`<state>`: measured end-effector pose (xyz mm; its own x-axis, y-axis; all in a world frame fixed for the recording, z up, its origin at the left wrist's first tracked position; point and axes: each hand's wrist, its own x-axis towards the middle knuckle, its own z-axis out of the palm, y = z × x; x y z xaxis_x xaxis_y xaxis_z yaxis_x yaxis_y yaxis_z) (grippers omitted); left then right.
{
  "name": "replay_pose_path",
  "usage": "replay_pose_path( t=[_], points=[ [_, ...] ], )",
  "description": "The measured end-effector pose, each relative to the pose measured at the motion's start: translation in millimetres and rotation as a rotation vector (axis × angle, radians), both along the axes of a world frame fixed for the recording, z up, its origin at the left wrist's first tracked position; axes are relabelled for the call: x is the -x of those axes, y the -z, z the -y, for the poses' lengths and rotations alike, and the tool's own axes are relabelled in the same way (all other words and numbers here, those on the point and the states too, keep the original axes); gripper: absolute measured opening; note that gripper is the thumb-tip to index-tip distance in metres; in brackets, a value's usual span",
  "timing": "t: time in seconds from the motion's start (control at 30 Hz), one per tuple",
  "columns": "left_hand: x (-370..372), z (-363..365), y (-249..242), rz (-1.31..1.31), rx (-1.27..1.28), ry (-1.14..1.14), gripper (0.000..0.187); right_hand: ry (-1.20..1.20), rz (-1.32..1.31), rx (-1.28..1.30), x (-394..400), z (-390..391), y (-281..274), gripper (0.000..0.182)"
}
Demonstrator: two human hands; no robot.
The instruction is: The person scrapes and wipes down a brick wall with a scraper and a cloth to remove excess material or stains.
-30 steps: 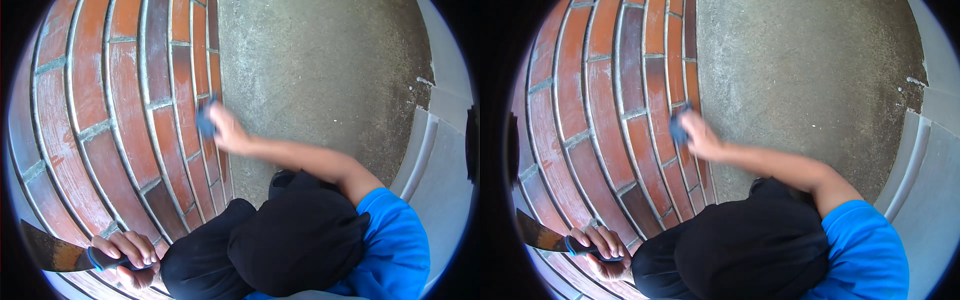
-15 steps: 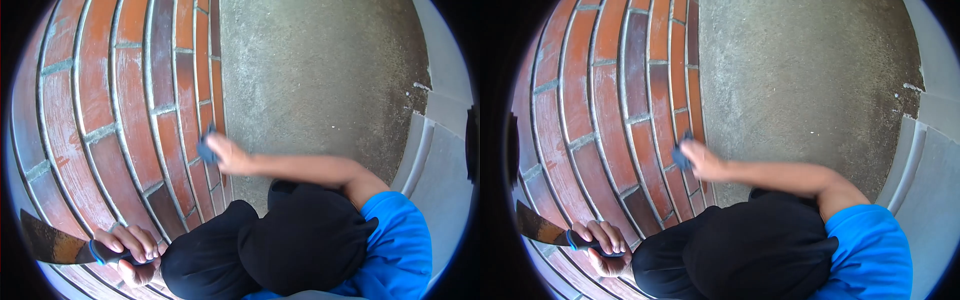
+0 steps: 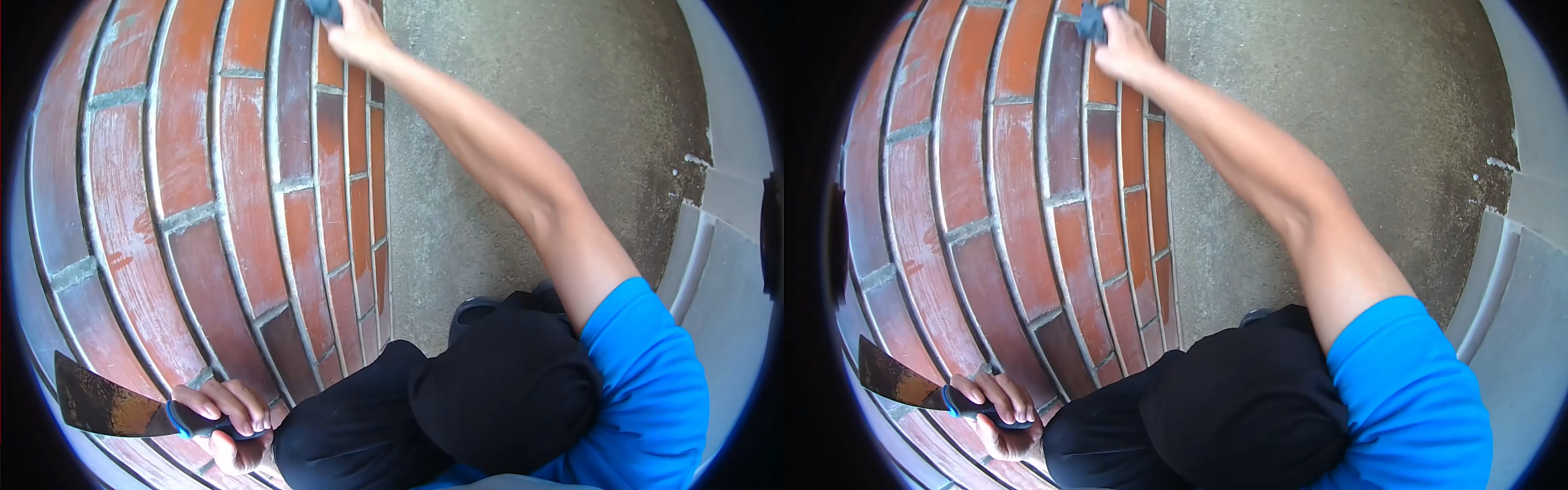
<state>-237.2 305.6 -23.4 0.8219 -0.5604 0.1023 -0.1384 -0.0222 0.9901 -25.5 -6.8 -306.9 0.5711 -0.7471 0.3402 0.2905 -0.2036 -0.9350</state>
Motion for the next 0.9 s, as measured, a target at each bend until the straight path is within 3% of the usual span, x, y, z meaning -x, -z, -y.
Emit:
replay_pose_path(
  t=[0.03,0.1,0.17,0.27,0.4,0.47,0.5,0.53,0.63,0.7,0.77,0.87,0.9],
  points=[
    [-1,-2,0,0.006,-0.003,0.012,0.031,0.03,0.041,0.158,22,-22,4,0.02],
    [-3,0,5,0.009,0.002,0.05,0.031,-0.333,0.014,-0.056,85,-84,0,0.019],
    [-6,10,10,0.01,0.01,0.093,0.032,-0.366,0.193,0.222,149,-157,10,0.018],
    [-5,26,12,0.016,-0.016,0.113,0.032,-0.624,0.254,0.299,214,-223,10,0.027],
    [0,21,9,-0.006,-0.011,0.088,0.033,-0.347,0.292,0.371,164,-167,17,0.02],
    [4,14,5,-0.024,-0.011,0.044,0.033,-0.263,0.005,-0.041,124,-126,5,0.024],
    [7,10,3,-0.01,-0.014,0.044,0.033,-0.21,-0.059,-0.069,103,-108,7,0.029],
    [7,5,1,0.004,-0.018,0.049,0.033,-0.115,-0.004,0.069,89,-100,17,0.033],
    [8,-2,-2,0.024,-0.007,0.059,0.033,-0.224,-0.006,0.114,132,-150,1,0.028],
    [9,5,-1,0.001,0.0,0.04,0.033,-0.318,0.273,0.319,178,-204,4,0.027],
    [10,9,0,0.004,-0.005,0.067,0.032,-0.579,0.293,0.506,212,-225,8,0.018],
    [10,13,2,0.035,-0.029,0.142,0.032,-0.216,0.326,0.466,150,-188,12,0.01],
    [10,11,1,0.038,-0.028,0.129,0.032,-0.172,0.232,0.242,129,-145,-14,0.015]
  ],
)
